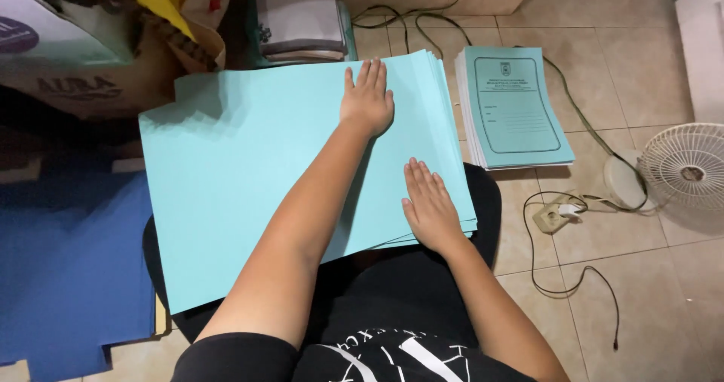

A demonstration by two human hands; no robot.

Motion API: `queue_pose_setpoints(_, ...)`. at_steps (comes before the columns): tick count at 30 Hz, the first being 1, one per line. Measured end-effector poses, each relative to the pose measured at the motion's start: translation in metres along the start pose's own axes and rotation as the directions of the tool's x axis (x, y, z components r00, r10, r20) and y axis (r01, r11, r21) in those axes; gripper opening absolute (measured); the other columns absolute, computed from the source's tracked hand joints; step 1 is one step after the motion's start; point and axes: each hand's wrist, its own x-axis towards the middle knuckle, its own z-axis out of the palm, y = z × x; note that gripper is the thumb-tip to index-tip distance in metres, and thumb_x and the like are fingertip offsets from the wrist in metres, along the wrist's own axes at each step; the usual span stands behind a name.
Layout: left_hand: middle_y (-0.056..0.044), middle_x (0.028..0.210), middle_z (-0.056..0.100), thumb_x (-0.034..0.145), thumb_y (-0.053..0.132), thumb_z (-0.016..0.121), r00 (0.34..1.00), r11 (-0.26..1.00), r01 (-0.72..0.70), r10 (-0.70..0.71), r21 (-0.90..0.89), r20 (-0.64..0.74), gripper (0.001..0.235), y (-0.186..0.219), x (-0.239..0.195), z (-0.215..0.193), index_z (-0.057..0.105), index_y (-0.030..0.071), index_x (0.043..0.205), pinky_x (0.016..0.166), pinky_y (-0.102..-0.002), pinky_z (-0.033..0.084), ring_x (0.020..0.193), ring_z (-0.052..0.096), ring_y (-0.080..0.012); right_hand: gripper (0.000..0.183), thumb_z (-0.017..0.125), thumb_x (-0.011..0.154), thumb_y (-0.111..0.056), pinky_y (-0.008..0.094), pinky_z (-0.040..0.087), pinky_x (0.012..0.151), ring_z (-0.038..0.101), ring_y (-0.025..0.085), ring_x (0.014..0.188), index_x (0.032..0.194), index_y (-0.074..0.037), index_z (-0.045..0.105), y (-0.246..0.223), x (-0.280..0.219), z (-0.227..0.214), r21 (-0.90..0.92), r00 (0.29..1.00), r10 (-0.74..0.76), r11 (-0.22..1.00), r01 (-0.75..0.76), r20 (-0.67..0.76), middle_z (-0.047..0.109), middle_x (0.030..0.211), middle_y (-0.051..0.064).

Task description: Smoothing out and stacking light blue paper folders on the floor to ensure they are flat and aligned.

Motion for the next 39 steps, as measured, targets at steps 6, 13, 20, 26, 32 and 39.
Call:
queue_pose_setpoints(6, -0.012, 0.174, 0.010, 0.108, 0.031, 0.014, 0.999, 1.000, -0.029, 0.029, 0.003, 0.032, 0.063, 0.000, -0.044, -0.008, 0.015, 0.005, 0.165, 0.129, -0.053, 0.003, 0.161, 0.008, -0.0266, 0.061, 0.033, 0.109, -0.029, 0.049, 0.004, 0.127, 0.013, 0.030, 0.157, 0.164, -0.007, 0.017, 0.013, 0.044, -0.006, 0.008, 0.998, -0.051, 0.999, 0.051, -0.025, 0.014, 0.171, 0.014)
queue_pose_setpoints(13, -0.013, 0.172, 0.021, 0.106, 0.043, 0.025, 0.997, 0.997, -0.066, 0.065, -0.038, -0.034, 0.069, -0.006, -0.101, 0.006, 0.024, 0.004, 0.163, 0.128, -0.053, 0.010, 0.160, 0.015, -0.0283, 0.055, 0.037, 0.109, -0.018, 0.055, 0.016, 0.124, 0.024, 0.029, 0.156, 0.163, -0.011, 0.029, 0.042, 0.164, -0.011, -0.085, 0.970, -0.193, 0.980, 0.182, -0.145, 0.028, 0.169, 0.009)
queue_pose_setpoints(20, -0.012, 0.171, 0.021, 0.104, 0.041, 0.022, 0.998, 0.994, -0.053, 0.050, -0.099, -0.036, 0.069, -0.009, -0.107, 0.002, 0.025, 0.004, 0.162, 0.129, -0.052, 0.010, 0.159, 0.016, -0.0280, 0.056, 0.028, 0.111, -0.027, 0.049, 0.011, 0.127, 0.017, 0.022, 0.158, 0.165, -0.014, 0.024, 0.033, 0.228, -0.015, -0.099, 0.986, -0.107, 0.991, 0.095, -0.127, 0.019, 0.172, 0.004)
queue_pose_setpoints(26, -0.013, 0.168, 0.029, 0.105, 0.036, 0.025, 0.991, 0.991, -0.065, 0.050, -0.120, -0.126, 0.064, -0.009, -0.108, 0.009, 0.032, 0.004, 0.160, 0.127, -0.052, 0.017, 0.156, 0.026, -0.0288, 0.055, 0.028, 0.112, -0.025, 0.050, 0.011, 0.127, 0.018, 0.026, 0.157, 0.164, -0.009, 0.025, 0.007, 0.147, -0.025, -0.049, 0.991, -0.067, 0.997, 0.061, -0.115, 0.021, 0.171, 0.009)
queue_pose_setpoints(32, -0.008, 0.167, 0.035, 0.105, 0.038, 0.031, 0.918, 0.927, -0.374, 0.375, 0.035, -0.128, 0.062, -0.005, -0.089, 0.023, 0.032, 0.013, 0.162, 0.126, -0.056, 0.020, 0.156, 0.027, -0.0298, 0.059, 0.033, 0.109, -0.028, 0.050, 0.014, 0.126, 0.021, 0.032, 0.156, 0.161, -0.002, 0.025, 0.010, 0.027, 0.004, -0.090, 0.991, -0.076, 0.994, 0.067, -0.106, 0.023, 0.168, 0.018)
queue_pose_setpoints(39, -0.009, 0.173, 0.017, 0.108, 0.037, 0.019, 0.988, 0.988, -0.154, 0.154, 0.021, 0.002, 0.065, 0.002, -0.039, 0.005, 0.018, 0.008, 0.165, 0.129, -0.057, 0.005, 0.160, 0.014, -0.0225, 0.062, 0.032, 0.109, -0.033, 0.048, 0.010, 0.125, 0.017, 0.032, 0.155, 0.163, -0.004, 0.020, 0.009, -0.055, 0.015, -0.016, 0.994, -0.083, 0.997, 0.082, -0.066, 0.018, 0.170, 0.017)
